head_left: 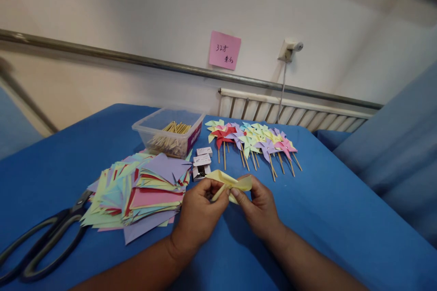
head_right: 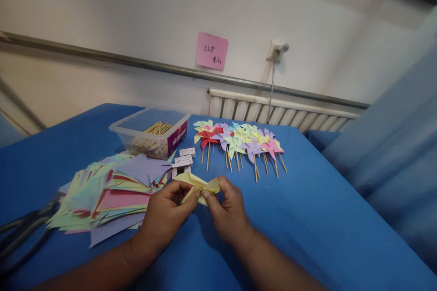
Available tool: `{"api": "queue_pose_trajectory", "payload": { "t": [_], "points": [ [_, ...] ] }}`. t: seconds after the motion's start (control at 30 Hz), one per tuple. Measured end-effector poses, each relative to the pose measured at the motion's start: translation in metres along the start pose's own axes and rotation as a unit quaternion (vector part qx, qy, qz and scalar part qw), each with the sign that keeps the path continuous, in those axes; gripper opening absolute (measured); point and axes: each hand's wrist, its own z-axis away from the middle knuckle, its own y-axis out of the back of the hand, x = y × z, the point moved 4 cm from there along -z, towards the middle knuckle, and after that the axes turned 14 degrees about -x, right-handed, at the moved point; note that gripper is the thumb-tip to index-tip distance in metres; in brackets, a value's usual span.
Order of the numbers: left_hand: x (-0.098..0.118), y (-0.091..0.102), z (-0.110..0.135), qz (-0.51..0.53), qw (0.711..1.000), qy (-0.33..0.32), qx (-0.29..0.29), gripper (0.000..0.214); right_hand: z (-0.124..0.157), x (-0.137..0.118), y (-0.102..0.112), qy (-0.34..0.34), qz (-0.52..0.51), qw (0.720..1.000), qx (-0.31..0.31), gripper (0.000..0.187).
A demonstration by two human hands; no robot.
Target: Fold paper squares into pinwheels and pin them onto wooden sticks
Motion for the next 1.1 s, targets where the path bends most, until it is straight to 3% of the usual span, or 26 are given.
{"api": "queue_pose_trajectory", "payload": {
  "t": [0.6,0.83,1.1],
  "points": [
    [0.014,0.001,0.0,0.032,0.999,-0.008,0.006,0.01,0.001,-0.002,-0.002,0.01,-0.026,0.999,0.02,0.009],
    [0.011,0.001,0.001,0.006,1.0,-0.026,-0.002,0.007,0.001,-0.002,0.0,0.0,0.004,1.0,0.011,0.011],
    [0.01,0.0,0.002,0.024,1.0,-0.02,-0.005,0.011,0.001,0.001,-0.001,0.001,-0.045,0.999,0.015,0.013]
  ]
}}
